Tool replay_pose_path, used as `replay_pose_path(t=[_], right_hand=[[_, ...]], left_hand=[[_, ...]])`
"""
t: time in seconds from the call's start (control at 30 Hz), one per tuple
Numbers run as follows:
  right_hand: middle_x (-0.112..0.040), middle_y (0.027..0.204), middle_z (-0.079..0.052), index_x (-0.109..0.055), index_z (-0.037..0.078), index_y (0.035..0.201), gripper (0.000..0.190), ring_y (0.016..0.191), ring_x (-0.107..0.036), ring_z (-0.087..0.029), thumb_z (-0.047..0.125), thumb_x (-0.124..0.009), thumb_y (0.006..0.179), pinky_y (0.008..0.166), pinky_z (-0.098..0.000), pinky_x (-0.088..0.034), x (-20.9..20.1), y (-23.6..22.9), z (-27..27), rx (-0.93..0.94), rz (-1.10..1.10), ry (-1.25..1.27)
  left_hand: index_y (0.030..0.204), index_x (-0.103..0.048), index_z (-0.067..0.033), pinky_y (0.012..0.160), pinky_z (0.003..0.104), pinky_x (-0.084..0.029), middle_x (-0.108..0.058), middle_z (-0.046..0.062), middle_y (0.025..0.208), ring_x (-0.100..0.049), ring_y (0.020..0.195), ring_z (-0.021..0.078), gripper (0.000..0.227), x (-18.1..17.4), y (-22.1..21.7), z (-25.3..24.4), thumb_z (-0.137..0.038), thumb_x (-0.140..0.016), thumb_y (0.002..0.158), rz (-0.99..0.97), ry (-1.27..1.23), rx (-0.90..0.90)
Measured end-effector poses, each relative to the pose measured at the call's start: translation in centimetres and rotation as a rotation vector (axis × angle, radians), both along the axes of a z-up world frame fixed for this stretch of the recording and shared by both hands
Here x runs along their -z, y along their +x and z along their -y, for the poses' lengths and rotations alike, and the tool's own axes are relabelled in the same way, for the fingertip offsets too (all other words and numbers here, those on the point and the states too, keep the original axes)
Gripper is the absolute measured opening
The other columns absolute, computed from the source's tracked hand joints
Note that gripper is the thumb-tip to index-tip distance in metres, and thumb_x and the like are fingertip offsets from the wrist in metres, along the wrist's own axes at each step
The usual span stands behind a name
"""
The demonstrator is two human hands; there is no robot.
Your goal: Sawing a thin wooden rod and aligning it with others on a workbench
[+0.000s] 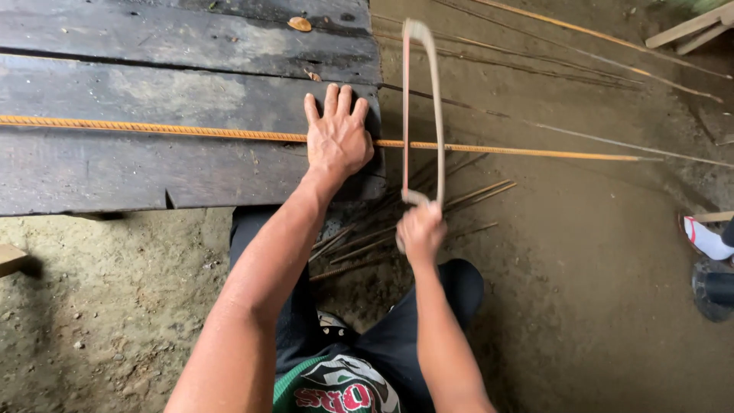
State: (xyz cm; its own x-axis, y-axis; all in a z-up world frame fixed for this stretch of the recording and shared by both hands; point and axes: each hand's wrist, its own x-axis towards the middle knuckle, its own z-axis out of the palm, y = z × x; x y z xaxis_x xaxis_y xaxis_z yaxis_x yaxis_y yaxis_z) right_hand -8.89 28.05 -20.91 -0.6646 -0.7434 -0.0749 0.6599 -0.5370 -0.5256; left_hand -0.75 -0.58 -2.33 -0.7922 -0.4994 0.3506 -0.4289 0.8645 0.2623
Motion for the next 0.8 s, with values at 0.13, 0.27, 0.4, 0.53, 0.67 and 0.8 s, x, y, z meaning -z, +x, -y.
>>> replay_pose_path(t=[0.13,0.27,0.4,0.53,0.67,0.8], right_hand=[[-0.026,0.045,-0.002,-0.024,0.018,0.059,0.058,0.033,-0.027,-0.017,0.047,-0.034,0.108,0.034,-0.0326,-0.026,-14.8,6.6,7.8,0.49,-0.742,0.542],[-0.027,0.047,0.0,-0.042,0.001,0.094,0.051,0.035,-0.026,-0.013,0.049,-0.033,0.107,0.033,-0.0279,-0.024,-12.1,10.0,0.6,0.388,-0.44,0.602],[-0.028,0.045,-0.004,-0.031,0.013,0.058,0.055,0.034,-0.026,-0.015,0.029,-0.034,0.11,0.034,-0.0301,-0.024,-14.0,18.0,-7.4,0.399,-0.635,0.64],[-0.024,0.048,-0.005,-0.023,0.014,0.059,0.057,0.038,-0.026,-0.018,0.04,-0.032,0.109,0.037,-0.0329,-0.026,-10.6,15.8,-9.1,0.385,-0.612,0.799],[-0.043,0.047,-0.003,-0.042,0.003,0.098,0.049,0.034,-0.037,-0.02,0.052,-0.043,0.095,0.032,-0.034,-0.03,-1.2,3.2,-2.7,0.083,-0.274,0.242],[-0.023,0.04,-0.001,-0.024,0.017,0.058,0.062,0.029,-0.025,-0.015,0.044,-0.023,0.113,0.032,-0.0275,-0.03,-11.2,5.4,7.6,0.527,-0.841,0.481]], left_hand=[[0.126,-0.061,-0.016,0.112,0.068,-0.023,-0.052,0.015,0.147,-0.037,0.144,0.0336,0.048,0.0,-0.3,-0.1,-0.03,-0.056,0.08,0.018,0.011,-0.016],[0.129,-0.06,-0.0152,0.111,0.069,-0.023,-0.05,0.016,0.149,-0.037,0.144,0.0353,0.051,0.3,-0.2,-0.1,-0.03,-0.056,0.08,0.031,0.007,0.01],[0.126,-0.062,-0.0144,0.111,0.069,-0.022,-0.05,0.016,0.148,-0.037,0.143,0.0357,0.047,0.5,-0.1,-0.1,-0.03,-0.055,0.081,0.014,0.022,0.008],[0.124,-0.061,-0.0125,0.11,0.07,-0.022,-0.05,0.019,0.149,-0.037,0.144,0.0383,0.048,0.6,-0.1,-0.1,-0.029,-0.056,0.08,-0.008,0.038,0.012],[0.129,-0.061,-0.0148,0.112,0.069,-0.021,-0.049,0.017,0.151,-0.036,0.144,0.0373,0.05,-0.1,-0.2,0.1,-0.03,-0.055,0.081,0.031,0.039,0.001],[0.13,-0.055,-0.0163,0.117,0.068,-0.016,-0.044,0.016,0.153,-0.029,0.15,0.0367,0.047,-1.4,0.2,-0.3,-0.027,-0.056,0.083,0.119,0.192,0.019]])
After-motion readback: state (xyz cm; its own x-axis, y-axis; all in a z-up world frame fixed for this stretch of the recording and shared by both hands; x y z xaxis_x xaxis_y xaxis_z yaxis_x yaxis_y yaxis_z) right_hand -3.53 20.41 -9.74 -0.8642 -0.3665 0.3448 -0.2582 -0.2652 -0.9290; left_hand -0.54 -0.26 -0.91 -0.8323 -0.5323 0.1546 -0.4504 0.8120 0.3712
